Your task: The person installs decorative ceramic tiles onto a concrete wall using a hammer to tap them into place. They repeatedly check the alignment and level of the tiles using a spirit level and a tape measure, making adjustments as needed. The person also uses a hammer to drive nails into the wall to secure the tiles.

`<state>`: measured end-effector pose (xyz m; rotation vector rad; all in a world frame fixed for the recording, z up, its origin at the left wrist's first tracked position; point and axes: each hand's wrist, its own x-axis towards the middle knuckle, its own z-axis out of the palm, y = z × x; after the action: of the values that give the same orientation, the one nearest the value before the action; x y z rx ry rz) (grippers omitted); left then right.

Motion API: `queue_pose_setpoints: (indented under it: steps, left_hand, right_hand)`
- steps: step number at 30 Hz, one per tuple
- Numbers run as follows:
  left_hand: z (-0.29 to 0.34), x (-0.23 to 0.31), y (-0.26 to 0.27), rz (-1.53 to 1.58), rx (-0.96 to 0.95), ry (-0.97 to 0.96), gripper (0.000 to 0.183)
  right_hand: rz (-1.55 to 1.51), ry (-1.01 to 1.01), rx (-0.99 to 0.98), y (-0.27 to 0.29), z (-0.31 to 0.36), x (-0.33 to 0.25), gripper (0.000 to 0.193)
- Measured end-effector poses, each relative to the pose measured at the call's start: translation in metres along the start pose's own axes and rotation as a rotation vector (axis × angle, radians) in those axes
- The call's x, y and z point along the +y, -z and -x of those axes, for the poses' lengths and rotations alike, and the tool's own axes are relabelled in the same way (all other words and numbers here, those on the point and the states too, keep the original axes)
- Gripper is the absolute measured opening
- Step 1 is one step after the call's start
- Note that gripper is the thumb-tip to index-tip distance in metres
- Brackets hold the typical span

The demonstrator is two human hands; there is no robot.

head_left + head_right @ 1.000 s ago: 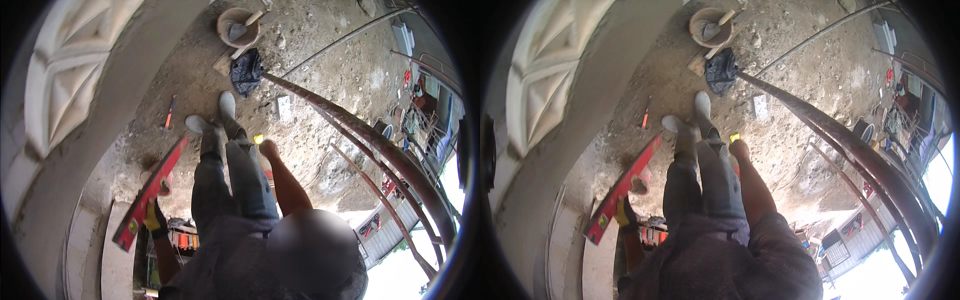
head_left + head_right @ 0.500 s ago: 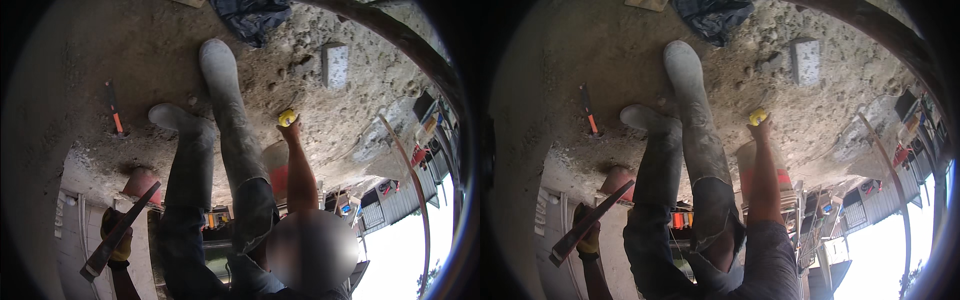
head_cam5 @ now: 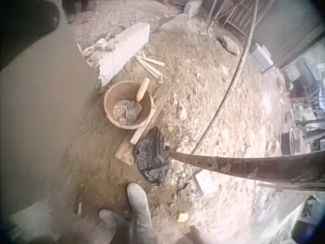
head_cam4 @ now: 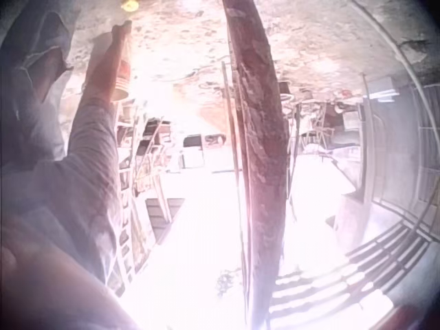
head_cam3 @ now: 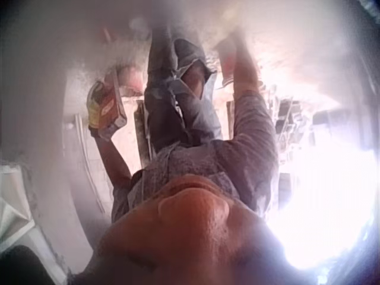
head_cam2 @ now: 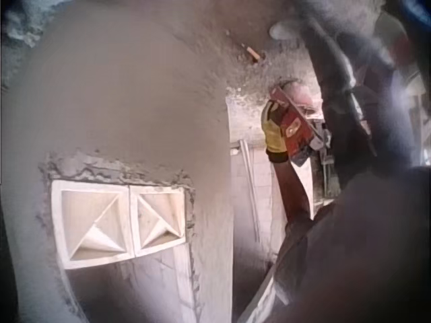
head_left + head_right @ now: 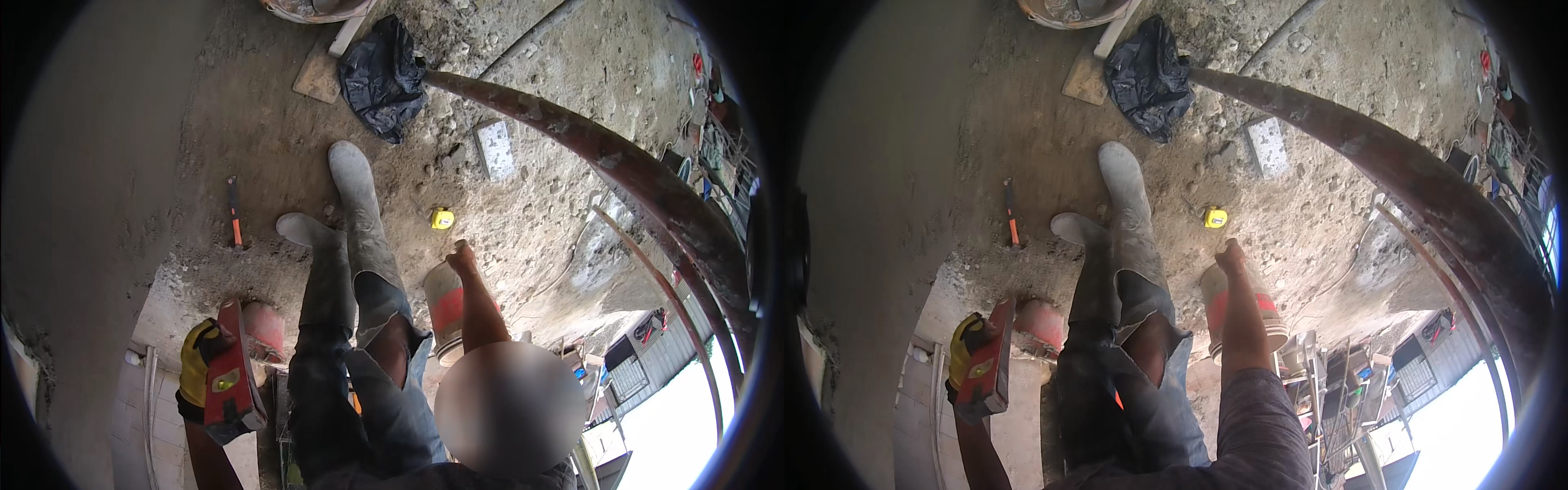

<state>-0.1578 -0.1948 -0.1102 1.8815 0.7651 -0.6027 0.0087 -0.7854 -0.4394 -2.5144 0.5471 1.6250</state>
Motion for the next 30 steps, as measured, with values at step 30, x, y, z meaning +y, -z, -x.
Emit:
queue_pose_setpoints:
  steps: [30]
  left_hand:
    - [0.145, 0.290, 0.082, -0.506, 0.061, -0.940, 0.048]
  right_hand:
    - [-0.872, 1.607, -0.109, 0.227, 0.602, -0.267, 0.086]
